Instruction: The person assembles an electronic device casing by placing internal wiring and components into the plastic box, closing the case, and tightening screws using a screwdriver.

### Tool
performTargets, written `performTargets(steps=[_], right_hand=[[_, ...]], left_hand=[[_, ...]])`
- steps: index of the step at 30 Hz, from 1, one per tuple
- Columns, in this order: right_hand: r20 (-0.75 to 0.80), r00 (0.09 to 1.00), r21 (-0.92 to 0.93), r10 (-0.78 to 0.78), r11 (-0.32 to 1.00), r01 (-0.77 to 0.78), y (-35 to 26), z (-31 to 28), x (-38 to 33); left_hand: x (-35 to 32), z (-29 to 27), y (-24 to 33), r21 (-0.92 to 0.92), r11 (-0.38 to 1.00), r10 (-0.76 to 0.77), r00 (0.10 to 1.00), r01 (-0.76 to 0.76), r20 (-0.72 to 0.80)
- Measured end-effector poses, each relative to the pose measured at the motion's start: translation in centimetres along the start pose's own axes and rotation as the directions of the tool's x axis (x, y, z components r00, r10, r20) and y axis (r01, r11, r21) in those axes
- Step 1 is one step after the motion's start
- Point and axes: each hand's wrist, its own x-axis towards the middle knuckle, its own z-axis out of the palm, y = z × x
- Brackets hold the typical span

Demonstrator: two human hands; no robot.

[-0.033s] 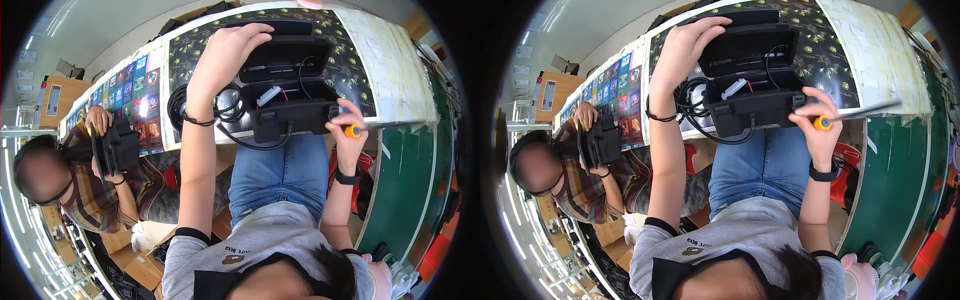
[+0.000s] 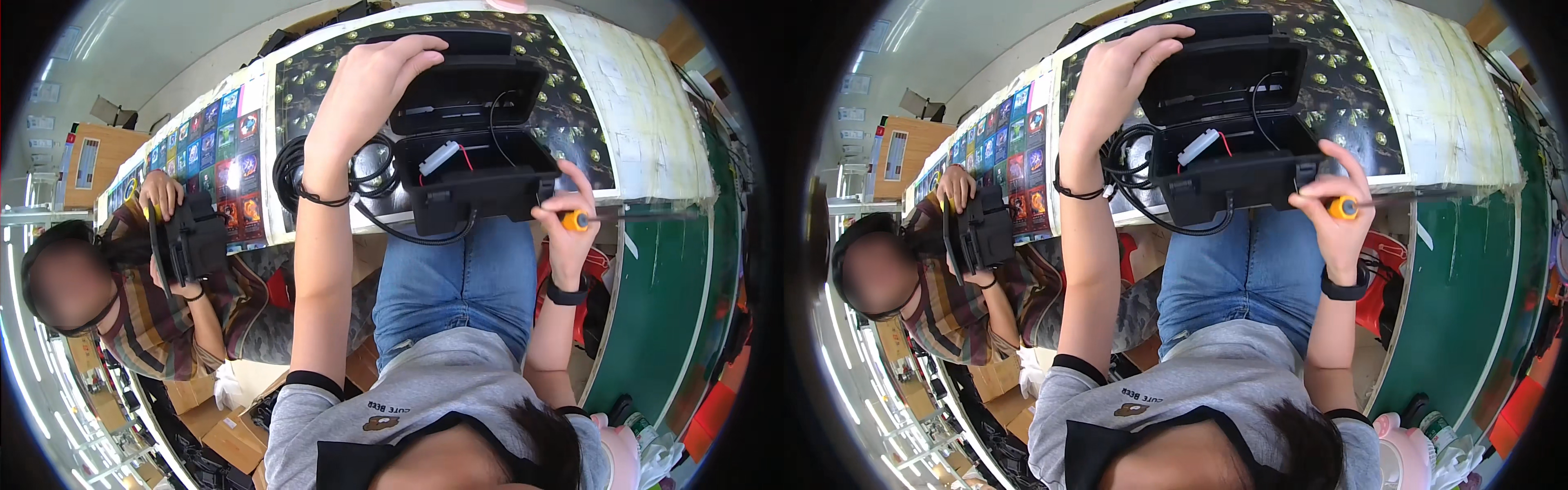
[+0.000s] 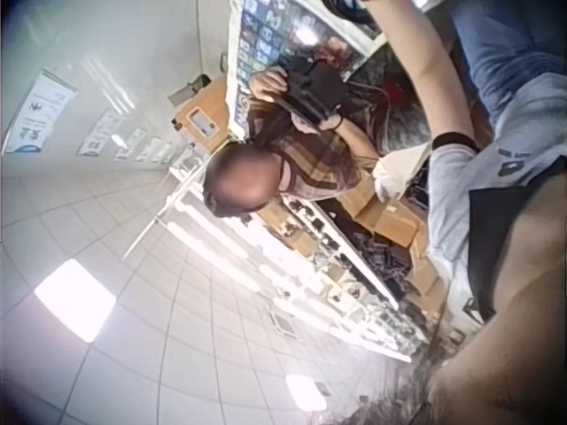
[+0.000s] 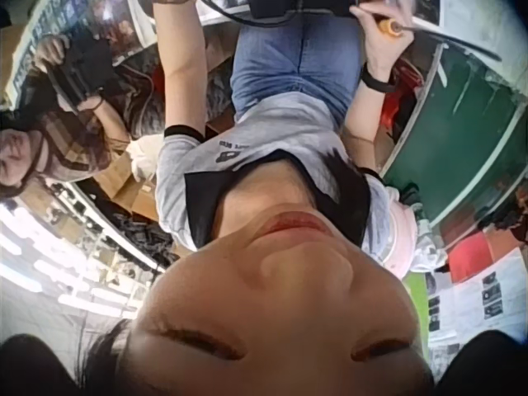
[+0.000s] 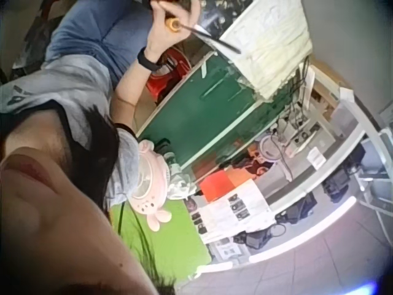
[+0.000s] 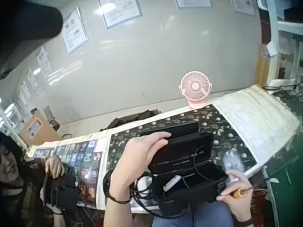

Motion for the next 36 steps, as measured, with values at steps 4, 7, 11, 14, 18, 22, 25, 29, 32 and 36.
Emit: performTargets(steps=[4,7,11,14,18,22,25,29,32,36], right_hand=[[-0.005,0.999,0.113,-0.037,0.993,0.037,2.2,-0.8,-3.3],[0.027,0.995,0.101,-0.094,0.991,0.091,3.8,-1.1,-4.9],[0.045,0.994,-0.044,-0.098,0.994,0.1,4.8,-1.3,-6.1],[0.051,0.997,-0.047,-0.05,0.998,0.052,4.8,-1.2,-6.4],[0.052,0.997,-0.047,-0.056,0.997,0.059,4.6,-0.8,-5.9],[0.087,0.98,-0.11,-0.178,0.976,0.187,4.6,-0.9,-5.0],[0.09,0.988,-0.058,-0.123,0.99,0.129,4.5,-0.8,-4.9],[0.041,0.996,-0.013,-0.082,0.996,0.083,4.2,-0.5,-4.9],[0.021,0.995,-0.041,-0.1,0.994,0.1,3.7,-0.2,-4.7],[0.023,0.997,-0.033,-0.077,0.996,0.077,2.8,-0.3,-3.9]], left_hand=[[-0.3,-0.4,1.3,-0.055,0.998,0.026,0.996,-0.03,-0.081],[-0.9,-0.8,2.7,-0.089,0.993,0.067,0.989,-0.079,-0.128],[-1.5,-1.2,4.0,-0.062,0.985,0.146,0.974,-0.159,-0.171],[-2.1,-1.5,4.2,0.029,0.989,0.148,0.98,-0.146,-0.131],[-2.9,-1.3,3.2,-0.038,0.996,0.077,0.985,-0.083,-0.152],[-2.9,-0.1,0.8,-0.261,0.959,-0.152,0.979,0.112,-0.139],[-2.9,0.6,-1.0,-0.388,0.906,-0.23,0.967,0.171,-0.111],[-3.1,1.2,-2.1,-0.568,0.818,-0.166,0.982,0.088,-0.087],[-4.1,1.7,-2.2,-0.749,0.647,-0.322,0.942,0.142,-0.099],[-5.4,2.8,-1.4,-0.928,0.371,-0.459,0.876,0.038,-0.147]])
